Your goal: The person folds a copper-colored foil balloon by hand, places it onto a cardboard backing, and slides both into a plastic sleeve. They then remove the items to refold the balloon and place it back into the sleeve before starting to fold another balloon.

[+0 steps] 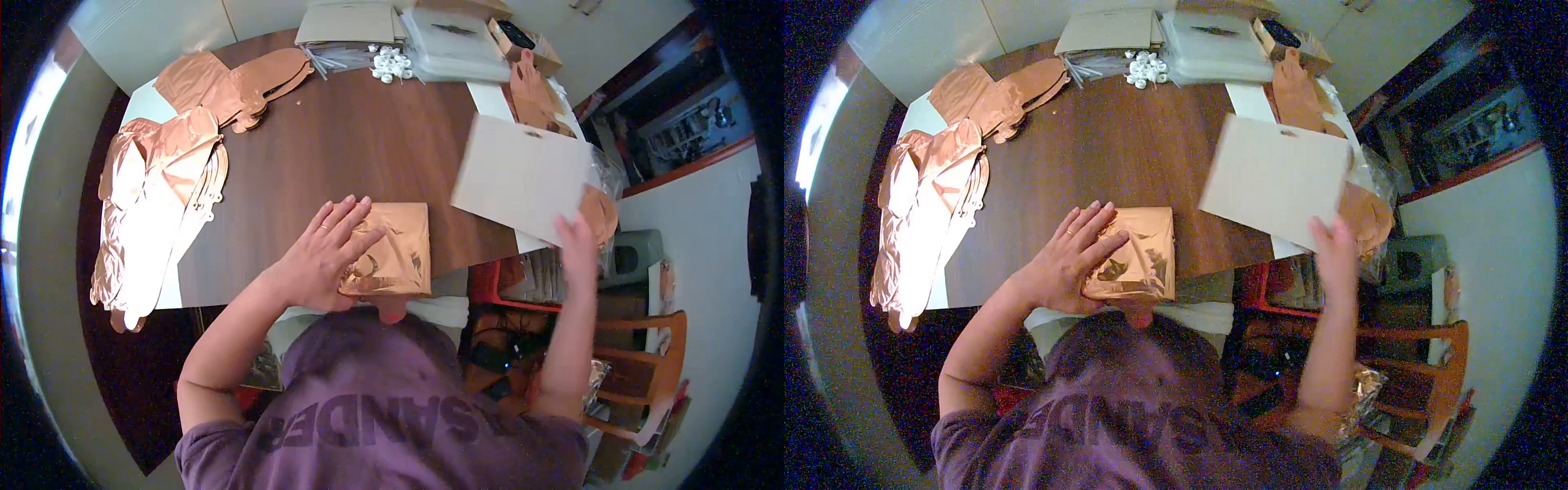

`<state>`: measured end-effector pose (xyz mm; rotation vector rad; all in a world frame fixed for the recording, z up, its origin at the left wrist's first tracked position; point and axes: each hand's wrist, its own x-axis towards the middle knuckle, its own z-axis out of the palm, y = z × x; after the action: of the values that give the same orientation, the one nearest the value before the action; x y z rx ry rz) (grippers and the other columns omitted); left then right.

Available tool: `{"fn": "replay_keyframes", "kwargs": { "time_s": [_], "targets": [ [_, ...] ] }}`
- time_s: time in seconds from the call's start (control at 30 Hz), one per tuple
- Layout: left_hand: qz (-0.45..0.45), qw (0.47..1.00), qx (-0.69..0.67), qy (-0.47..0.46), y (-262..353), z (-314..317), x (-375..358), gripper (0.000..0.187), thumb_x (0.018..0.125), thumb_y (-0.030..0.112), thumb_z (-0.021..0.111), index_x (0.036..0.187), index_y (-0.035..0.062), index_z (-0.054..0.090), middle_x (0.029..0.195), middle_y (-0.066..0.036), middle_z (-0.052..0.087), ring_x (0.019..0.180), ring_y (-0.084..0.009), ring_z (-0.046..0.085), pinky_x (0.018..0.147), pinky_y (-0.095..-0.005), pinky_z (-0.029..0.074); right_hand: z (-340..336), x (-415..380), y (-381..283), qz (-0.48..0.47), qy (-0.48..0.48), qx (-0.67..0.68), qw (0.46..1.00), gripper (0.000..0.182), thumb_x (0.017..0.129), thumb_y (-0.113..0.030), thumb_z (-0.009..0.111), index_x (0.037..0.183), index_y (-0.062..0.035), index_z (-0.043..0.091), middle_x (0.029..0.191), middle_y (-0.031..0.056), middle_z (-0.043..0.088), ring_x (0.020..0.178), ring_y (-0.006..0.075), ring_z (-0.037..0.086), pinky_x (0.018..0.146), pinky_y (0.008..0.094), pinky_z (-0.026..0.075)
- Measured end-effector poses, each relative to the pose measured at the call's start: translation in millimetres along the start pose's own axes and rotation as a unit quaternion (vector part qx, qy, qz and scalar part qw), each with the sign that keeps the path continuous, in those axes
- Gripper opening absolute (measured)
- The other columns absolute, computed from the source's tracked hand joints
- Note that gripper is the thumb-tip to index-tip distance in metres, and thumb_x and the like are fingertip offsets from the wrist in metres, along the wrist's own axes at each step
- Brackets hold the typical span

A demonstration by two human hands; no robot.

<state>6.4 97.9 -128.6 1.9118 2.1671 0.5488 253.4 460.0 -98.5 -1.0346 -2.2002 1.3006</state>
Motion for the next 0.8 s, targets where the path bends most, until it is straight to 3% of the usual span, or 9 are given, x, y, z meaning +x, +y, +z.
{"fn": "replay_keyframes", "kwargs": {
  "time_s": [0.07,0.13,0.2,0.27,0.37,0.47,0.57,0.67,0.8],
  "targets": [
    [0.001,1.000,-0.012,0.002,-0.1,-0.9,-0.7,0.108,0.060,0.045,0.082,0.151,0.0146,0.034,0.158,-0.027,0.020,0.145,-0.0476,0.021,0.118,-0.0574,0.017,55.2,10.4,-1.3,-0.032,-0.045,0.043,0.998,0.025,0.097,-0.021,0.060,0.105,0.0020,0.062,0.087,0.0076,0.068,0.070,0.0135,0.064,0.057,0.0298,0.054],
    [-0.004,1.000,-0.022,0.005,-0.7,-2.4,-2.4,0.106,0.061,0.044,0.081,0.151,0.0143,0.034,0.157,-0.027,0.021,0.145,-0.0477,0.021,0.118,-0.0574,0.017,89.6,3.6,-24.3,0.029,-0.164,-0.106,0.980,0.029,0.093,-0.028,0.066,0.097,0.0002,0.062,0.079,0.0093,0.067,0.066,0.0185,0.062,0.056,0.0341,0.051],
    [-0.009,0.999,-0.036,0.008,0.2,-2.8,-3.0,0.103,0.062,0.044,0.079,0.151,0.0138,0.035,0.157,-0.028,0.022,0.145,-0.0478,0.021,0.118,-0.0574,0.017,111.5,-2.1,-44.6,-0.050,-0.240,-0.257,0.935,0.037,0.084,-0.036,0.069,0.087,0.0008,0.066,0.077,0.0202,0.067,0.071,0.0354,0.066,0.067,0.0463,0.052],
    [-0.016,0.999,-0.037,0.022,-2.3,-3.2,-2.9,0.101,0.064,0.045,0.077,0.150,0.0131,0.035,0.156,-0.028,0.022,0.145,-0.0478,0.022,0.118,-0.0574,0.017,124.6,-8.0,-66.1,-0.058,-0.350,-0.285,0.890,0.036,0.084,-0.036,0.068,0.088,0.0006,0.066,0.082,0.0213,0.068,0.077,0.0392,0.067,0.068,0.0469,0.052],
    [-0.032,0.998,-0.031,0.034,-8.3,-4.3,-1.8,0.098,0.066,0.046,0.074,0.150,0.0122,0.036,0.156,-0.028,0.023,0.144,-0.0477,0.022,0.118,-0.0574,0.017,134.5,-11.8,-76.6,-0.099,-0.355,-0.327,0.870,0.038,0.083,-0.038,0.069,0.089,0.0000,0.066,0.082,0.0216,0.069,0.076,0.0407,0.067,0.068,0.0495,0.052],
    [-0.044,0.998,-0.014,0.046,-12.3,-0.7,-2.6,0.096,0.066,0.047,0.072,0.149,0.0115,0.037,0.156,-0.027,0.024,0.145,-0.0475,0.021,0.118,-0.0576,0.017,135.4,-14.8,-100.4,-0.117,-0.235,-0.464,0.846,0.037,0.085,-0.039,0.068,0.094,-0.0026,0.066,0.092,0.0187,0.071,0.082,0.0375,0.068,0.074,0.0481,0.053],
    [-0.059,0.997,0.002,0.050,-10.4,3.2,-5.0,0.095,0.067,0.048,0.072,0.148,0.0115,0.038,0.156,-0.027,0.024,0.145,-0.0475,0.021,0.118,-0.0581,0.017,146.8,-16.3,-104.5,-0.274,-0.119,-0.338,0.892,0.042,0.088,-0.038,0.065,0.114,-0.0048,0.063,0.121,0.0189,0.064,0.108,0.0349,0.062,0.094,0.0470,0.048],
    [-0.071,0.996,0.022,0.048,-6.8,4.4,-4.9,0.094,0.069,0.051,0.070,0.148,0.0121,0.038,0.156,-0.027,0.024,0.145,-0.0476,0.021,0.117,-0.0586,0.016,186.2,-5.1,-88.8,-0.465,-0.142,-0.302,0.820,0.048,0.094,-0.034,0.059,0.132,-0.0054,0.054,0.145,0.0171,0.046,0.133,0.0336,0.043,0.113,0.0479,0.032],
    [-0.090,0.993,0.066,0.049,-5.1,6.0,-11.3,0.093,0.072,0.055,0.067,0.149,0.0135,0.037,0.157,-0.027,0.023,0.145,-0.0476,0.021,0.118,-0.0579,0.016,215.7,22.1,-69.5,-0.453,-0.221,-0.360,0.785,0.053,0.097,-0.031,0.054,0.142,-0.0045,0.045,0.155,0.0146,0.034,0.144,0.0338,0.029,0.118,0.0507,0.021]
  ]
}}
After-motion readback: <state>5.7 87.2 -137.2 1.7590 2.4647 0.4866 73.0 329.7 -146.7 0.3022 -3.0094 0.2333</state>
